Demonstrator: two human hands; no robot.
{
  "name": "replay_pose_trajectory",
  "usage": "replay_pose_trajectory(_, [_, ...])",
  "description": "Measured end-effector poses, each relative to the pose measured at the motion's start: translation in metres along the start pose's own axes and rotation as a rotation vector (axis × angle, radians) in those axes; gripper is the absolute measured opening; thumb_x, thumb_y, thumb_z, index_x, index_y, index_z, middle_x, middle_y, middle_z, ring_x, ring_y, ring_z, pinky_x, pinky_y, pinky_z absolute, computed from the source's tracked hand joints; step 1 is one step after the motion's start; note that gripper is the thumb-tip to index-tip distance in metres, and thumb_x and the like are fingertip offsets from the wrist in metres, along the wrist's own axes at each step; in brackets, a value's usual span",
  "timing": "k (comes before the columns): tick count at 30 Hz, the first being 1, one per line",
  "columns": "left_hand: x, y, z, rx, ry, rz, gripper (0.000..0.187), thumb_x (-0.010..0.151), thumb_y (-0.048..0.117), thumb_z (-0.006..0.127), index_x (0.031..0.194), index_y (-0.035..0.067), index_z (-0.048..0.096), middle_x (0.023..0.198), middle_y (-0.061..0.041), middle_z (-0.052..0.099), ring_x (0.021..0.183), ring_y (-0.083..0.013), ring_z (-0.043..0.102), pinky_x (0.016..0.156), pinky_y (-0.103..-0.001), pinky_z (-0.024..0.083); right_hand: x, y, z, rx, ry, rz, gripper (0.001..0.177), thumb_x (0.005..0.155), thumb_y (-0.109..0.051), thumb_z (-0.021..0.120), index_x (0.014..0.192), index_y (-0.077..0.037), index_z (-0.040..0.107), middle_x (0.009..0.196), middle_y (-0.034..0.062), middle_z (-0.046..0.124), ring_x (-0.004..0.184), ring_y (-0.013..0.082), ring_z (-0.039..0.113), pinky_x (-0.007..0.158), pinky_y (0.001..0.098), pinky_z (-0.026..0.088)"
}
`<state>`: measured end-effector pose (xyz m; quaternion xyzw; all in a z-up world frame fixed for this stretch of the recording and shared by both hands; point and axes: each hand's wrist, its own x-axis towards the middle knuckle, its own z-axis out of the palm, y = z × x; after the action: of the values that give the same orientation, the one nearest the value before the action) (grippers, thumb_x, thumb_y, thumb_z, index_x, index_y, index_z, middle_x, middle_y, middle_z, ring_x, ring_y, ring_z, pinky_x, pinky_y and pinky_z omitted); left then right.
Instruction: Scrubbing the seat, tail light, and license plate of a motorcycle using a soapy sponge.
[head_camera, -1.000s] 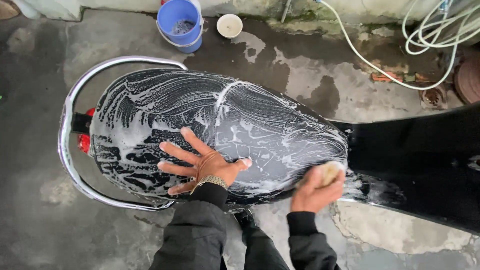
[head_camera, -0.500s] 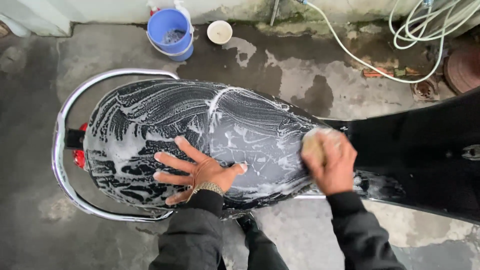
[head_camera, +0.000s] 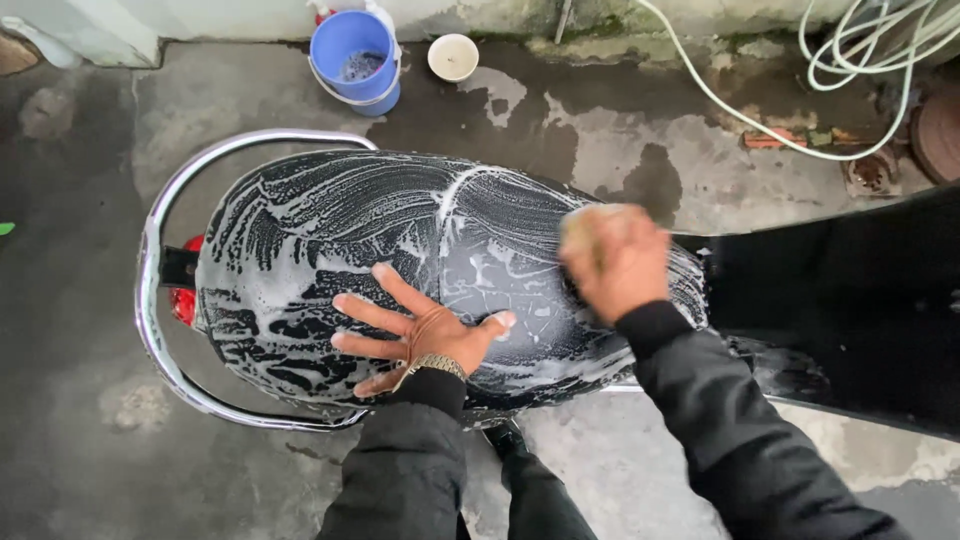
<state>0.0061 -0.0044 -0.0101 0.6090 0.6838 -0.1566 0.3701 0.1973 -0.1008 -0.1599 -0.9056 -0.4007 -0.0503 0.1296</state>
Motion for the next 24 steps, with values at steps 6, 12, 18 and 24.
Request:
replay_pose_trajectory(6, [-0.009, 0.002, -0.007, -0.047, 0.016, 0.002, 0.120, 0.077, 0.042, 0.068, 0.133, 0.017, -0.035, 0.131, -0.028, -0.041, 0.120, -0.0549, -0.032, 0.084, -0.080, -0.004, -0.003, 0.019, 0.013, 0.064, 0.239, -0.216, 0.048, 0.072, -0.051, 0.066, 0.109, -0.020, 0.062, 0.099, 0.0151, 0.057, 0.093, 0.0371, 0.057, 0.079, 0.0436, 0.045])
replay_pose_trajectory(12, [-0.006, 0.002, -0.002, -0.028, 0.012, 0.012, 0.121, 0.075, 0.045, 0.068, 0.134, 0.018, -0.035, 0.131, -0.027, -0.041, 0.119, -0.0552, -0.031, 0.082, -0.080, -0.004, -0.052, 0.008, -0.034, 0.086, 0.180, -0.501, 0.043, 0.079, -0.048, 0.054, 0.110, -0.019, 0.057, 0.104, 0.0146, 0.056, 0.108, 0.0375, 0.050, 0.091, 0.0525, 0.032])
replay_pose_trajectory(18, [0.007, -0.005, 0.012, -0.016, 0.092, -0.017, 0.123, 0.072, 0.045, 0.071, 0.135, 0.019, -0.032, 0.132, -0.027, -0.039, 0.119, -0.0546, -0.031, 0.081, -0.080, -0.006, -0.111, 0.026, 0.017, 0.060, 0.570, 0.075, 0.044, 0.090, -0.030, 0.055, 0.120, 0.003, 0.050, 0.117, 0.0292, 0.048, 0.104, 0.0455, 0.048, 0.090, 0.0516, 0.037])
replay_pose_trajectory(24, [0.005, 0.003, 0.011, 0.074, 0.052, -0.128, 0.143, 0.054, 0.063, 0.078, 0.135, 0.022, -0.033, 0.131, -0.020, -0.044, 0.124, -0.0513, -0.031, 0.089, -0.077, 0.001, -0.149, -0.053, -0.014, 0.460, 0.383, 0.288, 0.048, 0.091, -0.026, 0.043, 0.128, 0.000, 0.028, 0.126, 0.0260, 0.027, 0.115, 0.0391, 0.032, 0.100, 0.0506, 0.025])
